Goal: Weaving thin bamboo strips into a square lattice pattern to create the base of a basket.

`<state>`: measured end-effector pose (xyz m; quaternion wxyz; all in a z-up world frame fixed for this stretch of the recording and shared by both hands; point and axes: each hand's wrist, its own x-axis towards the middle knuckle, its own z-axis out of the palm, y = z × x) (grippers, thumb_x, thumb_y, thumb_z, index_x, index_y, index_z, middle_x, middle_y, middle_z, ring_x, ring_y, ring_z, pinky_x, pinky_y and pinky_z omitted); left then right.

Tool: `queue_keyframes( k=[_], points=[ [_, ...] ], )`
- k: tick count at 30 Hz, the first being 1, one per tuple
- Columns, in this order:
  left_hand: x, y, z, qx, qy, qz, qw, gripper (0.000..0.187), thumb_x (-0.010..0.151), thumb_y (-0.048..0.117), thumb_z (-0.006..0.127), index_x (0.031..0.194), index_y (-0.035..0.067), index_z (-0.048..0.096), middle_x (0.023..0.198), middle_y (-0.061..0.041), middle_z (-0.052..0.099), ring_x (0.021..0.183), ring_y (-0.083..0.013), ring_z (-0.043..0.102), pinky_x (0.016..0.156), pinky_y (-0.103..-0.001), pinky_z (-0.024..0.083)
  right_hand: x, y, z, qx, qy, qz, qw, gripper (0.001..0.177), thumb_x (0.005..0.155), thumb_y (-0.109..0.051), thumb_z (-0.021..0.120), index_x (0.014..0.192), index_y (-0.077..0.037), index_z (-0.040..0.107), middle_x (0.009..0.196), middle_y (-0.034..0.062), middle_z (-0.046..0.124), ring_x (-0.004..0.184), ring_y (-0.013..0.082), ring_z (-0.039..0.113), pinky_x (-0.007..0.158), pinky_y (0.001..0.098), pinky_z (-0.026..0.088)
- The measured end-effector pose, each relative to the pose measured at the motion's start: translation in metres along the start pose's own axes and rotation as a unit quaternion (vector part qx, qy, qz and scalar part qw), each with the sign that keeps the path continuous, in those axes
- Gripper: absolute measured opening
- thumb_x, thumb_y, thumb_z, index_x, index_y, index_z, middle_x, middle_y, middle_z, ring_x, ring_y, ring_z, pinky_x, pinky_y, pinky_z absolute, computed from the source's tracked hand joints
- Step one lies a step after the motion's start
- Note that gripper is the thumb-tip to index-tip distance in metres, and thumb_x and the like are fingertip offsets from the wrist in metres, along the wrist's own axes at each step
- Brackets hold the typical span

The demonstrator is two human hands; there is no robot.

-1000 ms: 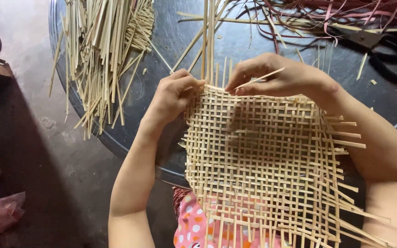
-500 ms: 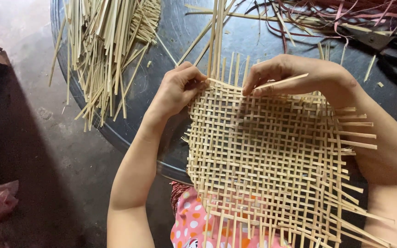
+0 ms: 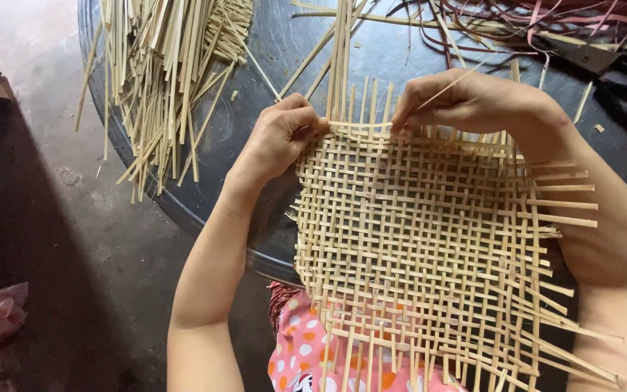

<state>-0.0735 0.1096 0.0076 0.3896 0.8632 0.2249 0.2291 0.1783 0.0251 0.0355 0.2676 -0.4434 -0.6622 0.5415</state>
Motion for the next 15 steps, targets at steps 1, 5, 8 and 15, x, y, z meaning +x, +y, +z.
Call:
queue_keyframes(
  k=[1,5,8,15],
  points=[
    [0.000,0.002,-0.001,-0.003,-0.017,-0.017,1.000,0.015,0.081,0.001,0.057,0.067,0.003,0.053,0.075,-0.003,0.047,0.064,-0.0121,0.050,0.055,-0.021,0.047,0.000,0.007,-0.003,-0.003,-0.022,-0.020,1.000,0.016,0.081,0.000,0.047,0.091,-0.003,0.059,0.088,0.0085,0.066,0.082,0.0131,0.062,0.072,0.0233,0.050],
    [0.000,0.006,-0.002,-0.007,-0.025,-0.018,1.000,0.016,0.081,-0.002,0.056,0.066,0.002,0.051,0.078,-0.004,0.047,0.070,-0.0134,0.055,0.058,-0.021,0.051,0.000,0.008,-0.002,-0.022,-0.009,-0.022,0.999,0.014,0.081,-0.002,0.048,0.090,-0.003,0.059,0.087,0.0080,0.066,0.082,0.0131,0.062,0.073,0.0235,0.050],
    [0.000,0.007,-0.003,0.010,-0.029,-0.020,0.999,0.021,0.082,0.000,0.056,0.064,0.004,0.047,0.076,-0.003,0.045,0.066,-0.0121,0.049,0.057,-0.021,0.046,0.001,0.004,0.000,-0.019,-0.026,-0.016,0.999,0.014,0.080,-0.003,0.050,0.090,-0.003,0.060,0.090,0.0077,0.066,0.088,0.0128,0.061,0.075,0.0224,0.048],
    [-0.001,0.007,-0.004,0.046,-0.047,-0.025,0.998,0.014,0.083,0.000,0.053,0.069,0.003,0.052,0.079,-0.004,0.046,0.069,-0.0150,0.049,0.055,-0.024,0.043,0.001,0.009,-0.001,0.038,0.002,-0.034,0.999,0.014,0.081,0.001,0.048,0.091,0.000,0.056,0.087,0.0129,0.065,0.087,0.0179,0.063,0.076,0.0261,0.051]
  ],
)
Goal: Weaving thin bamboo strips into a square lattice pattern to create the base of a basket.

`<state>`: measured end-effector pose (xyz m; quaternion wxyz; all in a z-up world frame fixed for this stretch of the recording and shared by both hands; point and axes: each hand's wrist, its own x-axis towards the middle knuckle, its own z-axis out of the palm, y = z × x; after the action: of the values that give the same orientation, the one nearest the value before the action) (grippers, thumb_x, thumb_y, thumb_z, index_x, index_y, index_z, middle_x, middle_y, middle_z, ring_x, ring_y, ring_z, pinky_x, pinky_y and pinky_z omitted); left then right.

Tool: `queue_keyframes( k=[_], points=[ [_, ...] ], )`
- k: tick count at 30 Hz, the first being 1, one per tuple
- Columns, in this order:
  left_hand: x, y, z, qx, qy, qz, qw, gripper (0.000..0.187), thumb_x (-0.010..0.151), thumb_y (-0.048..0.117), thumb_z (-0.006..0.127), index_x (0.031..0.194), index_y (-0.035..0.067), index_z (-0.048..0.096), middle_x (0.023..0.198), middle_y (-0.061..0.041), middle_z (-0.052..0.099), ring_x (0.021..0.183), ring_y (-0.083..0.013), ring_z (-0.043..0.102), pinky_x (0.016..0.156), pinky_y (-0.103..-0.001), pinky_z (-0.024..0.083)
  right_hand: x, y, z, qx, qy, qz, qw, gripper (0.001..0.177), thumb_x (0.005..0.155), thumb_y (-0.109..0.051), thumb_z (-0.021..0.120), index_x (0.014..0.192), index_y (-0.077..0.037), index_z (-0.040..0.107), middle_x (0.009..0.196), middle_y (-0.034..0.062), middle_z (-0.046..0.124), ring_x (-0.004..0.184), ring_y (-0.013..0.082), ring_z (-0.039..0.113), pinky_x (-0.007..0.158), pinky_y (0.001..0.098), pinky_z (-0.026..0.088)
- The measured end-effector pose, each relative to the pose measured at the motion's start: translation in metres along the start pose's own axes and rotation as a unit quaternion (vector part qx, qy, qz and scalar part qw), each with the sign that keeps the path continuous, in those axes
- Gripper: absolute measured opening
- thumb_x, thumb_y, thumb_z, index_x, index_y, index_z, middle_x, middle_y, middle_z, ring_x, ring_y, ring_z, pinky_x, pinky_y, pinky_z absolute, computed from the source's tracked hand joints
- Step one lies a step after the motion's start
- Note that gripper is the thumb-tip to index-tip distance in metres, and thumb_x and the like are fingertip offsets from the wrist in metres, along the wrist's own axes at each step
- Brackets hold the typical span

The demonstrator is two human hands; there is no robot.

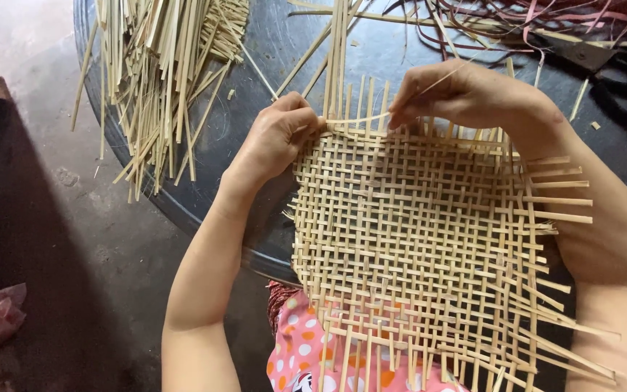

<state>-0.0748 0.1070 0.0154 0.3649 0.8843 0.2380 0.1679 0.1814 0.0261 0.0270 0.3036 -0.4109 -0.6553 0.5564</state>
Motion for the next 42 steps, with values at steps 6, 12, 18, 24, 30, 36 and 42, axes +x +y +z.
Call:
queue_keyframes(
  k=[6,12,18,24,30,36,42],
  points=[
    [-0.003,0.003,0.000,0.088,-0.029,0.002,0.996,0.012,0.081,-0.002,0.049,0.087,0.000,0.058,0.080,-0.007,0.045,0.075,-0.0211,0.044,0.058,-0.032,0.037,0.000,-0.011,0.005,0.012,0.056,0.021,0.998,0.009,0.082,0.001,0.048,0.089,0.001,0.052,0.083,0.0145,0.065,0.082,0.0189,0.064,0.073,0.0255,0.052],
    [-0.004,0.004,0.004,0.206,-0.023,0.004,0.978,0.016,0.080,-0.003,0.048,0.088,0.004,0.061,0.081,-0.008,0.047,0.070,-0.0233,0.045,0.049,-0.037,0.039,0.000,-0.016,0.006,-0.003,0.022,0.000,1.000,0.010,0.079,-0.001,0.050,0.089,0.001,0.054,0.088,0.0132,0.065,0.087,0.0186,0.063,0.076,0.0260,0.052],
    [0.000,0.003,0.009,0.264,-0.014,0.047,0.963,0.009,0.075,-0.006,0.054,0.076,0.002,0.058,0.076,-0.008,0.046,0.067,-0.0229,0.042,0.043,-0.036,0.039,0.000,-0.019,0.004,-0.056,-0.011,0.036,0.998,0.012,0.079,-0.005,0.051,0.089,-0.002,0.057,0.090,0.0089,0.066,0.089,0.0155,0.063,0.076,0.0250,0.051],
    [-0.002,0.006,0.009,0.180,0.013,0.034,0.983,0.009,0.082,0.003,0.054,0.075,-0.001,0.057,0.076,-0.006,0.048,0.066,-0.0199,0.045,0.048,-0.034,0.040,-0.002,-0.030,0.009,-0.066,-0.002,0.076,0.995,0.017,0.078,-0.014,0.052,0.089,-0.004,0.058,0.089,0.0086,0.067,0.087,0.0148,0.063,0.073,0.0262,0.051],
    [0.000,0.019,0.026,0.406,0.004,0.027,0.913,0.006,0.075,0.008,0.057,0.080,0.006,0.060,0.082,-0.008,0.052,0.078,-0.0239,0.047,0.062,-0.037,0.040,0.000,-0.025,0.009,-0.081,0.023,0.046,0.995,0.014,0.081,-0.014,0.050,0.089,-0.003,0.055,0.086,0.0080,0.065,0.084,0.0134,0.062,0.069,0.0237,0.049],
    [0.012,0.029,0.015,0.302,-0.061,-0.098,0.946,0.012,0.081,0.002,0.044,0.074,0.005,0.054,0.076,-0.005,0.049,0.072,-0.0179,0.044,0.063,-0.032,0.042,-0.002,-0.028,0.012,-0.068,0.028,0.039,0.997,0.013,0.081,-0.013,0.051,0.089,-0.002,0.054,0.088,0.0086,0.064,0.086,0.0138,0.061,0.071,0.0239,0.049],
    [0.025,0.050,0.004,0.149,-0.076,-0.123,0.978,0.015,0.084,0.003,0.041,0.070,0.002,0.047,0.076,-0.007,0.044,0.060,-0.0207,0.044,0.053,-0.035,0.039,-0.002,-0.029,0.010,-0.022,0.025,0.036,0.999,0.012,0.081,-0.011,0.050,0.088,-0.001,0.054,0.085,0.0098,0.065,0.073,0.0139,0.061,0.062,0.0228,0.049]
  ],
)
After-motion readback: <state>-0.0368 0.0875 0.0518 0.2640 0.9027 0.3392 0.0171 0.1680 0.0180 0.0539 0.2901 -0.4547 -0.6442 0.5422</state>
